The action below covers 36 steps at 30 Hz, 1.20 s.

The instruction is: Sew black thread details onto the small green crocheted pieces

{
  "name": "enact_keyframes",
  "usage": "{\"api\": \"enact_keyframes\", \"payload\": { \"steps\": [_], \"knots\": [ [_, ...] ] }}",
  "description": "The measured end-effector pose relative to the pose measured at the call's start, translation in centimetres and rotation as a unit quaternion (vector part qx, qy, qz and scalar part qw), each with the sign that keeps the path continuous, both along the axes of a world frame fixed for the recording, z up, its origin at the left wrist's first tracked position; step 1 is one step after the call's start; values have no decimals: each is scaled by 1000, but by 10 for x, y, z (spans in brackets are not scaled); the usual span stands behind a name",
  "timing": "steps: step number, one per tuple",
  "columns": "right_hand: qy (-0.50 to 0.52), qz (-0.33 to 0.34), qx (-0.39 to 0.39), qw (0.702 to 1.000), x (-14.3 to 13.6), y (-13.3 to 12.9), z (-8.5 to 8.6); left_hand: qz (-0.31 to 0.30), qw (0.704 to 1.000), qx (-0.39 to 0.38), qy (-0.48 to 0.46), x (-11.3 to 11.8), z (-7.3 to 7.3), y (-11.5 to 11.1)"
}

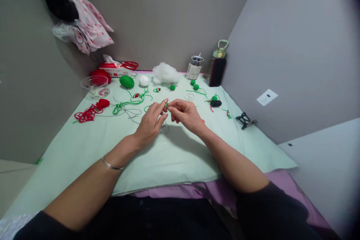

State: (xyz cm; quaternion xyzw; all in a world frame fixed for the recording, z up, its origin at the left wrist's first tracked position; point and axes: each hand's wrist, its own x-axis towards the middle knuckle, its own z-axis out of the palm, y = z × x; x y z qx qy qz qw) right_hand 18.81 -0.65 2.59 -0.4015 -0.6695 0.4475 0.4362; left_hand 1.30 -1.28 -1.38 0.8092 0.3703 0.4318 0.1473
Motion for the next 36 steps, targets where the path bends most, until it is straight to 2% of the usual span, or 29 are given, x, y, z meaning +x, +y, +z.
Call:
{"api": "enact_keyframes", "payload": {
  "steps": [9,18,24,33,36],
  "knots": [
    [4,2,-14,1000,0,2,-1,36,999,29,5,0,0,0],
    [-3,18,-12,1000,2,5,-4,103,989,79,64,0,2,0],
    [-9,37,-9,999,2,7,-6,89,988,101,75,-1,-3,5],
    [11,38,-28,999,6,11,-4,70,991,88,76,-2,-7,6],
    [9,58,-37,998,7,10,-2,68,991,83,79,-1,-7,6]
  ]
}}
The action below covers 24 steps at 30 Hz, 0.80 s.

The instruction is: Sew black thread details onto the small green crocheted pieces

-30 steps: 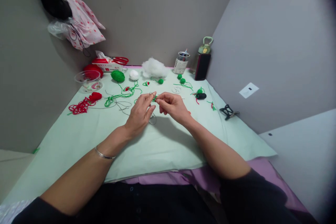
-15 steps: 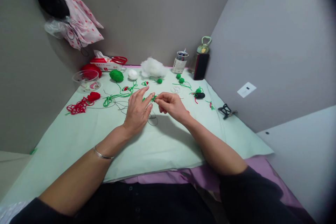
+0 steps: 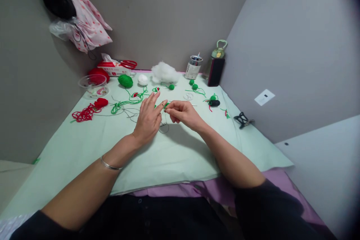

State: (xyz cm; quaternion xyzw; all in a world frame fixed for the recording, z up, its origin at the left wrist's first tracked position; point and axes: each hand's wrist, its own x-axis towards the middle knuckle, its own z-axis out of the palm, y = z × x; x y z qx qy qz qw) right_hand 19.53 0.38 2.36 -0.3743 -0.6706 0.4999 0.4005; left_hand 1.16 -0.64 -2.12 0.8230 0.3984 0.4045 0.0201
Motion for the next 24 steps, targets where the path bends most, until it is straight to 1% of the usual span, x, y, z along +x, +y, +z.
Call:
{"api": "enact_keyframes", "payload": {
  "steps": [4,8,11,13,15,17,19,21,22,24],
  "knots": [
    [4,-7,-4,1000,0,0,0,5,1000,-6,1,-1,0,2],
    [-2,-3,9,1000,-1,0,-2,3,1000,-14,-6,-2,3,1],
    [-8,-29,41,999,-2,-2,-3,-6,998,-38,-47,-4,7,0],
    [-29,-47,66,996,-3,-4,-5,-9,991,-85,-100,-5,9,0],
    [-61,-69,103,990,-3,-5,-7,-10,972,-159,-170,-6,10,1],
    [-108,-89,156,978,-2,-6,-9,-17,941,-234,-244,-7,11,3],
    [-158,-103,210,959,-2,-6,-12,-32,907,-287,-307,-7,13,4],
    [-196,-112,252,941,-3,-6,-16,-45,880,-320,-349,-6,15,4],
    [-207,-113,267,934,-3,-6,-17,-49,872,-329,-360,-5,16,3],
    [-217,-113,285,927,-4,-7,-18,-47,865,-336,-370,-4,18,3]
  ]
}}
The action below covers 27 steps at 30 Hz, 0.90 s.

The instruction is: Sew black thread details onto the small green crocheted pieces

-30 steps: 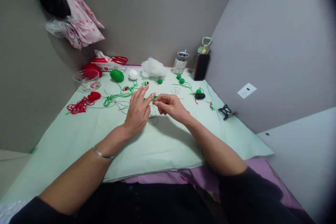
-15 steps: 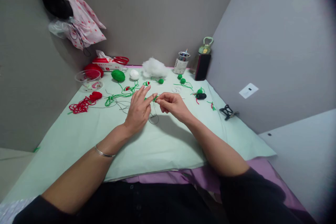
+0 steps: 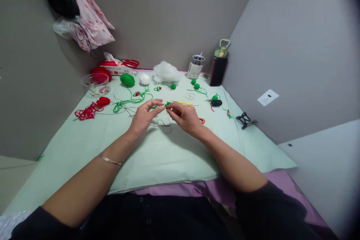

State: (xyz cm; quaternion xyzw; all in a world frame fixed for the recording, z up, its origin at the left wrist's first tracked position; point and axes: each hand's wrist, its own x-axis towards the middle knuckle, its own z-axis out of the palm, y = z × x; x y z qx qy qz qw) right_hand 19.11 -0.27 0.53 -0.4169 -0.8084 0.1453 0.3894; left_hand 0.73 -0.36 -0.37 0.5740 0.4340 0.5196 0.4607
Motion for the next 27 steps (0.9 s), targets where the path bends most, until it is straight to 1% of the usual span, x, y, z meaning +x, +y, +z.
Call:
{"api": "enact_keyframes", "payload": {
  "steps": [3,5,6,8,10,12,15,17,20,23,25,27],
  "knots": [
    [-7,-7,8,1000,1,0,2,9,1000,-6,-2,-1,0,1],
    [-14,-24,2,1000,5,3,5,11,999,-22,-28,-3,1,3],
    [-18,-35,-3,999,9,6,6,9,998,-33,-55,-6,2,5],
    [-31,-63,-14,997,19,14,8,1,989,-57,-139,-12,7,9],
    [-45,-85,-32,995,32,25,10,-9,969,-77,-236,-22,16,13],
    [-35,-86,-73,993,44,34,12,-8,946,-84,-312,-34,27,16],
    [52,-57,-164,983,60,42,19,7,926,-73,-371,-53,45,19],
    [124,-45,-197,972,68,44,26,23,919,-54,-390,-67,58,18],
    [191,-52,-204,959,78,44,34,40,914,-15,-403,-86,69,12],
    [213,-80,-213,950,85,45,38,71,920,-10,-384,-104,71,7],
    [223,-103,-216,945,89,46,39,106,922,-21,-371,-116,68,4],
    [237,-113,-213,941,92,47,39,140,922,-31,-360,-128,64,2]
  ]
}}
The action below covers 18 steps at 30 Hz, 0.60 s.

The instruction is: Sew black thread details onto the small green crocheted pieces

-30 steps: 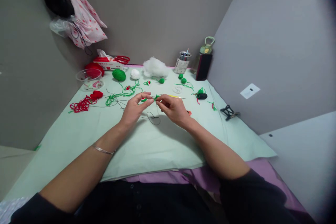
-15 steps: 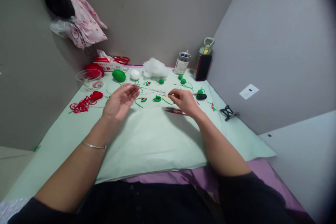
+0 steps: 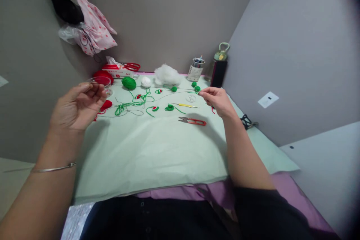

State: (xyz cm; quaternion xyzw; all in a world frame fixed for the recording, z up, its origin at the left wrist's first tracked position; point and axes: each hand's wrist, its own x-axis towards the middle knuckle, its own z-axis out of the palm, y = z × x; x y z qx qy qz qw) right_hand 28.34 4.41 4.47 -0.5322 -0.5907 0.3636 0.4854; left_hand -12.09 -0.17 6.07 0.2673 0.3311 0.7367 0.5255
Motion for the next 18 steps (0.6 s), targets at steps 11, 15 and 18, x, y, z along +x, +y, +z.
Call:
{"api": "enact_keyframes", "payload": {
  "steps": [11,15,18],
  "knots": [
    [319,10,82,944,22,6,10,15,959,-32,283,-57,-15,-1],
    [455,-42,120,881,37,12,15,-4,925,-55,376,-67,-25,0],
    [545,-78,132,824,50,12,21,-3,906,-72,417,-67,-29,-2]
  ]
}}
